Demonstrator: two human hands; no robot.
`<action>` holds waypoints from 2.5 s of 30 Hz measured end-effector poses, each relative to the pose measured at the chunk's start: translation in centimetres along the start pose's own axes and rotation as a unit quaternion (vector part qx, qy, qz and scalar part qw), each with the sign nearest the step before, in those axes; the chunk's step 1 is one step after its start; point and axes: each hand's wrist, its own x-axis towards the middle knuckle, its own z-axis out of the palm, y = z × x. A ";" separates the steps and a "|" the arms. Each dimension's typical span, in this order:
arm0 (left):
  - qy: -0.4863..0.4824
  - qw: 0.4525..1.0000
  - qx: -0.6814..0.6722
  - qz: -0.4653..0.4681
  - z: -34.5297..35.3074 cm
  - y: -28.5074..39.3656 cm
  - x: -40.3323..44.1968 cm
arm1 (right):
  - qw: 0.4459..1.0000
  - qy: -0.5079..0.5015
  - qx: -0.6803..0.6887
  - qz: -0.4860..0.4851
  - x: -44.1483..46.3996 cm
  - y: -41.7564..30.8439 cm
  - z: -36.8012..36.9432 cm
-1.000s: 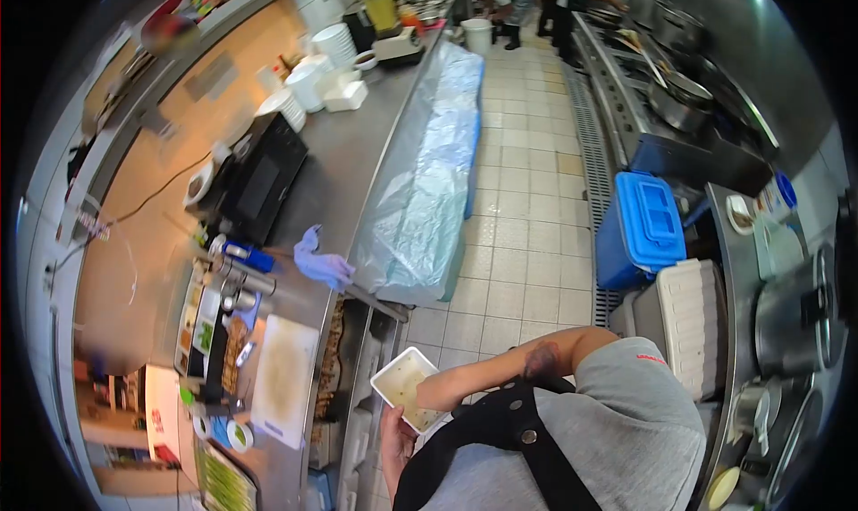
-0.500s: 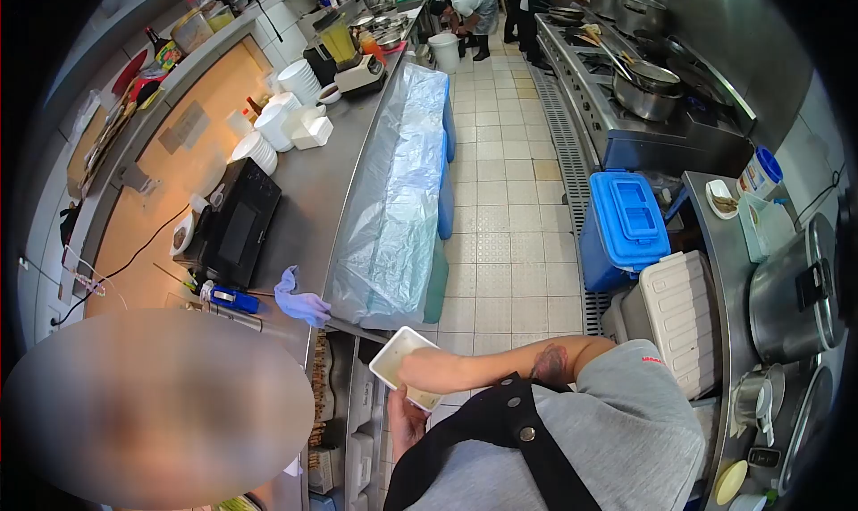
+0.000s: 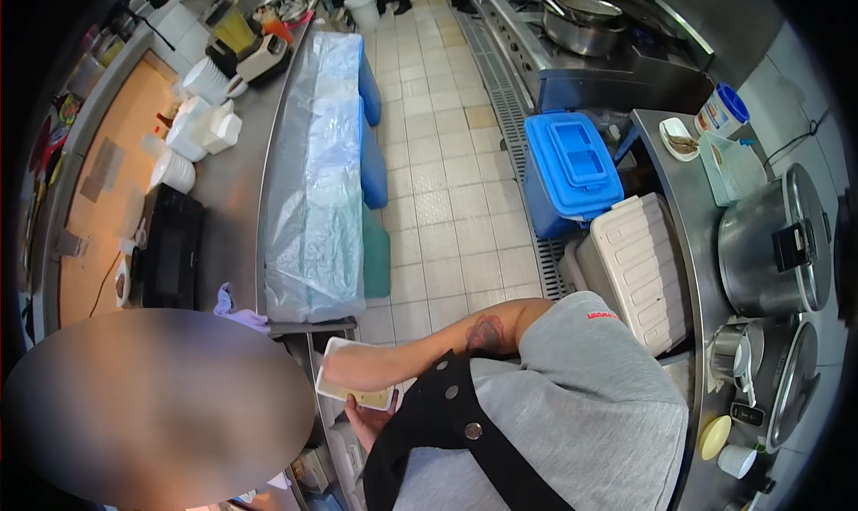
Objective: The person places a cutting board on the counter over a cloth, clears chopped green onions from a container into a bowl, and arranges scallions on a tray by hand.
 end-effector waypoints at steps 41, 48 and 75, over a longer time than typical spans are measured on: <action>0.554 0.780 -0.192 0.219 -59.3 18.5 -14.7 | 0.967 0.050 -0.210 0.136 34.9 24.2 31.6; 0.776 0.576 -0.076 0.244 -57.9 14.4 -10.2 | 0.972 -0.029 0.052 0.229 38.3 18.2 28.9; 0.572 0.535 0.621 0.027 -40.2 20.4 3.6 | 0.866 -0.399 -0.301 -0.020 47.5 21.0 29.4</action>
